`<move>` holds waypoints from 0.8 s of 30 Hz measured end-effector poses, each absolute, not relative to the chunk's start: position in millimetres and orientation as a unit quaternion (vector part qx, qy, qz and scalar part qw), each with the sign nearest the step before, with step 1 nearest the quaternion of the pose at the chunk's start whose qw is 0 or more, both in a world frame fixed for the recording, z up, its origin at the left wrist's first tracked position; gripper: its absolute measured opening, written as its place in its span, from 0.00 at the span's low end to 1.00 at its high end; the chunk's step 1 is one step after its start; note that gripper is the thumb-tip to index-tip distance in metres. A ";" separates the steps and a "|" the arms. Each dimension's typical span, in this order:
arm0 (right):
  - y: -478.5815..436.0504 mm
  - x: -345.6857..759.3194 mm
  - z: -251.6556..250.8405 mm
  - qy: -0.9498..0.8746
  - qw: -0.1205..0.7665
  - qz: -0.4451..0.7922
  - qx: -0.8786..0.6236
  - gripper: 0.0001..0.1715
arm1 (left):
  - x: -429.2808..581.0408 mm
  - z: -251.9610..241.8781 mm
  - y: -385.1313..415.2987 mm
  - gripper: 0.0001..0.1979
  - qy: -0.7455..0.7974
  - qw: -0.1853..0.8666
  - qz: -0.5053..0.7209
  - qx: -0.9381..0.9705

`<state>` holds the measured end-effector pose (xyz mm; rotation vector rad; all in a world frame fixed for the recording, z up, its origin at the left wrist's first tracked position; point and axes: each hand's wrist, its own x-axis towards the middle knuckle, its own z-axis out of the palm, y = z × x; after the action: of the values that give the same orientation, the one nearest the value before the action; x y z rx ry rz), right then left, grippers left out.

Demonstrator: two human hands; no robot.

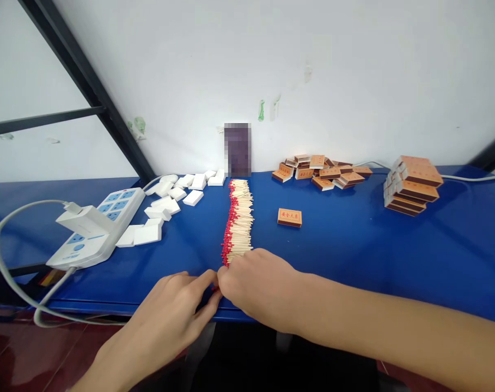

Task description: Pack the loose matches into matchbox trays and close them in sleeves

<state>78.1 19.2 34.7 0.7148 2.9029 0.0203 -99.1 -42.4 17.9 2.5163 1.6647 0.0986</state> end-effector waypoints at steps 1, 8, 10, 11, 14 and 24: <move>19.2 76.8 33.1 0.970 0.080 0.020 0.231 0.04 | -100.4 19.6 -41.1 0.10 0.551 0.063 0.030 0.831; 21.5 70.6 38.0 0.976 0.092 0.040 0.194 0.05 | -105.8 23.3 -38.1 0.10 0.540 0.093 0.046 0.835; 23.4 71.0 41.8 0.975 0.098 0.024 0.198 0.06 | -105.9 23.3 -38.4 0.10 0.537 0.091 0.039 0.838; 24.3 71.3 43.1 0.975 0.099 0.016 0.201 0.06 | -105.9 23.3 -38.4 0.10 0.536 0.088 0.032 0.839; 26.4 72.5 44.6 0.975 0.104 0.008 0.195 0.04 | -105.7 23.0 -37.5 0.09 0.527 0.079 0.007 0.846; 25.4 71.3 47.7 0.968 0.097 -0.038 0.230 0.04 | -107.9 14.9 -37.7 0.08 0.472 -0.035 -0.067 0.878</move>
<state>71.3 25.4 47.7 0.6817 2.8656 -0.1131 -107.9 -37.7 14.9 2.8226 1.5169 -0.2165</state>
